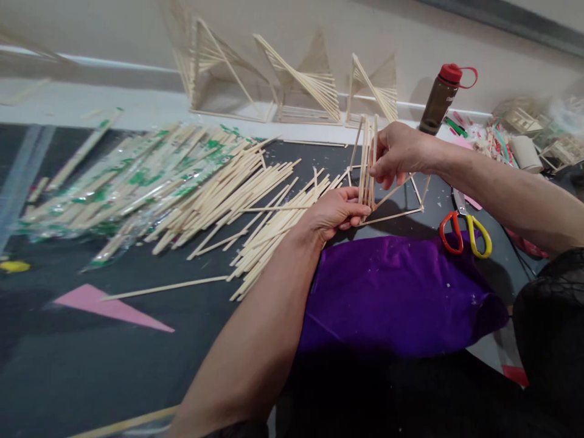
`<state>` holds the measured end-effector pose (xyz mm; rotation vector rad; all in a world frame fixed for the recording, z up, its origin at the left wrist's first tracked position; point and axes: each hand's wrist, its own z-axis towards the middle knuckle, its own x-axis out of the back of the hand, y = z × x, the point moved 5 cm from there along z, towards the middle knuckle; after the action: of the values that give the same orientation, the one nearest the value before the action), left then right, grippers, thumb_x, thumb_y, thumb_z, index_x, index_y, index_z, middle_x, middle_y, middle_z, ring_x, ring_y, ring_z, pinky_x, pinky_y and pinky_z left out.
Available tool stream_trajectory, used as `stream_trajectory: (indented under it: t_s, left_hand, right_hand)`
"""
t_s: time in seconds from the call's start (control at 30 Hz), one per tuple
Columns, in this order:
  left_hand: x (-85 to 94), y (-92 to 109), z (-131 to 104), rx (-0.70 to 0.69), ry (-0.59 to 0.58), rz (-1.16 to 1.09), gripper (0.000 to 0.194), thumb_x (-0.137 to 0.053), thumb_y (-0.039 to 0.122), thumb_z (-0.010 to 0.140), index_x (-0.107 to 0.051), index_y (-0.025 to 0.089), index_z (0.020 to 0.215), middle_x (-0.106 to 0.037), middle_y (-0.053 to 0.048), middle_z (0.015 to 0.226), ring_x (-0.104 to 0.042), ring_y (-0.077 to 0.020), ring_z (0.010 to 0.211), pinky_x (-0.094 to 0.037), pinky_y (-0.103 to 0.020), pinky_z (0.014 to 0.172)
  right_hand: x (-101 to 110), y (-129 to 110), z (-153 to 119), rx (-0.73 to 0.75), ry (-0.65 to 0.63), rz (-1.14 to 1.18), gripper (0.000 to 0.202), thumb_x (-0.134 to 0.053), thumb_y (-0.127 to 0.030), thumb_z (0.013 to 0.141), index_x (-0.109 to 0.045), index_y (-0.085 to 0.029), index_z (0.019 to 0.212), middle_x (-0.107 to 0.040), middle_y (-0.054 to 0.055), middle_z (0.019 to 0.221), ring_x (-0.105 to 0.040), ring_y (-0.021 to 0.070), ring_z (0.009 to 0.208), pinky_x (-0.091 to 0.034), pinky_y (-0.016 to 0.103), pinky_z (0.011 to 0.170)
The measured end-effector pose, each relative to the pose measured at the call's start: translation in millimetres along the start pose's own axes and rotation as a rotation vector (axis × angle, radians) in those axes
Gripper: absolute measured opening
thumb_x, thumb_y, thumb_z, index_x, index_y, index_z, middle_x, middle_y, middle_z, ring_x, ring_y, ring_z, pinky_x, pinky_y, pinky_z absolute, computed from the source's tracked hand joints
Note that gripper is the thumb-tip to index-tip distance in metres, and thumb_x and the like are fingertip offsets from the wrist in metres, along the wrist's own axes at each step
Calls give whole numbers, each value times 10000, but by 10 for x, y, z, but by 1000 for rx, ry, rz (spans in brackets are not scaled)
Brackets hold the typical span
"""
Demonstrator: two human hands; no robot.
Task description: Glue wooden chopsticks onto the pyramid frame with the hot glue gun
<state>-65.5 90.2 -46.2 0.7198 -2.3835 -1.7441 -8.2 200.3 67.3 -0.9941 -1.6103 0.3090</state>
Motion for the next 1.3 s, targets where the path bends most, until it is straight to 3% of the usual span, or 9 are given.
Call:
stream_trajectory:
  t_s: [0.2,0.4,0.57,0.97,1.3]
  left_hand:
    - [-12,17,-8,15,38,0,218,-640,-49,719,-669,120,853,-649,3,604,-435,-28,325,-125,-194,312]
    - [-23,11,-9,28,73,16,214,-662,-44,735,-671,139,846,-675,-4,618,-435,-20,327,-141,-188,316]
    - [-21,-3,-6,7,64,25,182,-676,-28,755,-682,139,828,-603,23,523,-419,-26,321,-115,-195,324]
    - [-16,-35,12,11,91,-6,227,-698,-10,721,-689,135,895,-631,23,564,-386,-17,325,-140,-202,355]
    - [-2,-74,45,-6,89,-2,239,-729,24,677,-671,146,874,-585,43,514,-363,-24,317,-128,-188,353]
  right_hand:
    - [6,26,9,3,16,2,189,-715,-65,805,-598,-151,684,-653,15,603,-694,146,594,-514,169,470]
    - [8,37,25,-20,48,-31,108,-756,-93,785,-656,-125,764,-688,41,646,-718,175,637,-589,224,573]
    - [12,57,36,-39,49,-43,83,-754,-89,784,-676,-114,800,-688,46,633,-726,178,649,-584,201,545]
    - [21,92,79,-105,61,-99,111,-764,-162,801,-701,-100,868,-670,34,612,-719,173,640,-586,200,555]
    - [53,24,35,-140,79,-156,247,-747,-147,802,-586,-161,616,-664,48,604,-675,165,565,-518,230,492]
